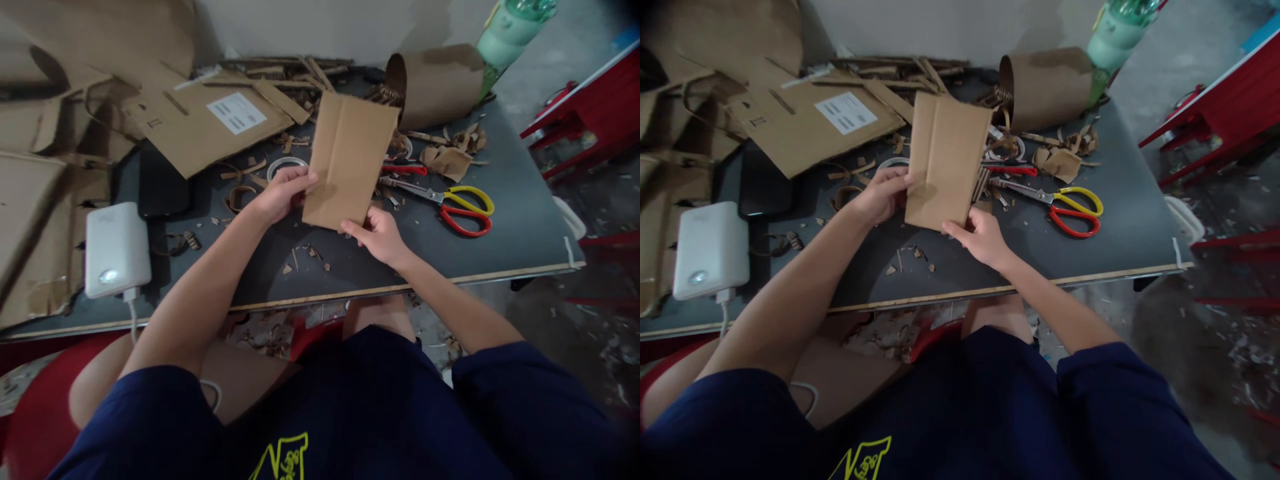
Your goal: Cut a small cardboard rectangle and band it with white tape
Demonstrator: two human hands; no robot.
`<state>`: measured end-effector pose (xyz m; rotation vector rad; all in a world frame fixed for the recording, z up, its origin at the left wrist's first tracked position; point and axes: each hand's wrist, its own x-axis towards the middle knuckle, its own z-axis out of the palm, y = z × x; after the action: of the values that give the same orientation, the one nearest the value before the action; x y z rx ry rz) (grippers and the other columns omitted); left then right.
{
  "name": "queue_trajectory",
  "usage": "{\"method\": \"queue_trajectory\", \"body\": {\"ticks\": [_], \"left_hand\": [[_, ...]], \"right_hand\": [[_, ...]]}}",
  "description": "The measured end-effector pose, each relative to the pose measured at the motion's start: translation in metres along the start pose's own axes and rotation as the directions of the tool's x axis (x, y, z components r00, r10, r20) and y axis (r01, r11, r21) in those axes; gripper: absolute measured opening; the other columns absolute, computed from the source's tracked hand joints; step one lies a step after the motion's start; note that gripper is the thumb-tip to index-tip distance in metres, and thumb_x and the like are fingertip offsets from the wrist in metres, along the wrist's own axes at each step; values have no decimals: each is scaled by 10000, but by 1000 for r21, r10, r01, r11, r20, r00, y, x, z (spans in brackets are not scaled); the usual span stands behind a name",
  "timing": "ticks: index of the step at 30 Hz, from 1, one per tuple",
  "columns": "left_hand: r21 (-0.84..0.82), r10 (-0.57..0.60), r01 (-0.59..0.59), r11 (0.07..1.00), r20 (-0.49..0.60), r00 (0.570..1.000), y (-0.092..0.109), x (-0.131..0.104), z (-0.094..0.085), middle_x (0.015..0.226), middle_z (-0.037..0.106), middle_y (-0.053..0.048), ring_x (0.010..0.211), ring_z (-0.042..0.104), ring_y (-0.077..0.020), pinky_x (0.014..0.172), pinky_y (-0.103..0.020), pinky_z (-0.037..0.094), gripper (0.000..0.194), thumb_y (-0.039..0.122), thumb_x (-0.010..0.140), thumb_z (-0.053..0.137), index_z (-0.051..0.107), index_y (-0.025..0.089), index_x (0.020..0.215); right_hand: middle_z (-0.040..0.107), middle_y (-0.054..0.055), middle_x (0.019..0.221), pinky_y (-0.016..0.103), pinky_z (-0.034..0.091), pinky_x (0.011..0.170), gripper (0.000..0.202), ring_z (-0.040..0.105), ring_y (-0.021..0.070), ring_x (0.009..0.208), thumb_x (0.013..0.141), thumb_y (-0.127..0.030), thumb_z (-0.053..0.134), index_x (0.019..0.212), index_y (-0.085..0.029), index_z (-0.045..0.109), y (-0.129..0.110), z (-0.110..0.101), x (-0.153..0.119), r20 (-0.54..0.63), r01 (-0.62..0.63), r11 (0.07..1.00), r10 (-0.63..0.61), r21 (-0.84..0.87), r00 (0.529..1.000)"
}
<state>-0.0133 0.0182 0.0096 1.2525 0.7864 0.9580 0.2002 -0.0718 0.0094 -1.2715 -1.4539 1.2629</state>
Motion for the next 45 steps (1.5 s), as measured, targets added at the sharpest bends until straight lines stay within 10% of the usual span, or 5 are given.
{"method": "queue_trajectory", "body": {"ticks": [12, 21, 31, 38, 45], "left_hand": [[28, 46, -44, 999, -81, 996, -2, 8, -10, 827, 707, -15, 848, 714, -234, 751, -326, 595, 415, 377, 627, 825, 624, 186, 936], [75, 75, -67, 995, -105, 992, -2, 11, -11, 1018, 727, -70, 925, 728, -254, 791, -326, 622, 601, 391, 563, 895, 619, 145, 1038], [155, -6, 8, 988, -14, 1000, -1, 8, -12, 1008, 723, -111, 862, 727, -248, 683, -291, 626, 656, 462, 554, 916, 622, 125, 1034], [155, 68, -69, 985, 13, 998, 3, 6, -10, 1052, 705, -112, 998, 717, -310, 810, -376, 636, 695, 525, 576, 904, 609, 134, 1070], [124, 71, -68, 990, -17, 997, 6, 5, -10, 1030, 712, -122, 944, 729, -287, 785, -348, 634, 681, 532, 579, 903, 598, 133, 1039]], "right_hand": [[734, 44, 857, 278, 521, 655, 362, 655, 128, 695, 894, -538, 614, 936, -185, 684, -15, -24, -6, 30, 144, 966, -141, -214, 990], [636, 275, 1277, 429, 451, 880, 524, 624, 379, 1134, 842, -180, 598, 1346, -42, 583, -46, -173, -29, -220, -247, 77, 257, -966, 941], [696, 111, 957, 332, 373, 698, 410, 558, 191, 756, 751, -197, 596, 1155, -171, 661, -29, -198, -22, -106, -139, 138, 222, -981, 969], [385, -72, 610, 277, 236, 472, 672, 327, 78, 465, 547, -807, 716, 856, -250, 501, -47, -174, -40, -17, -411, 856, 427, -315, 904], [502, 44, 917, 348, 417, 716, 896, 472, 164, 759, 663, -869, 590, 1209, -161, 533, -63, -147, -45, 300, -231, 791, 460, -567, 836]]}}
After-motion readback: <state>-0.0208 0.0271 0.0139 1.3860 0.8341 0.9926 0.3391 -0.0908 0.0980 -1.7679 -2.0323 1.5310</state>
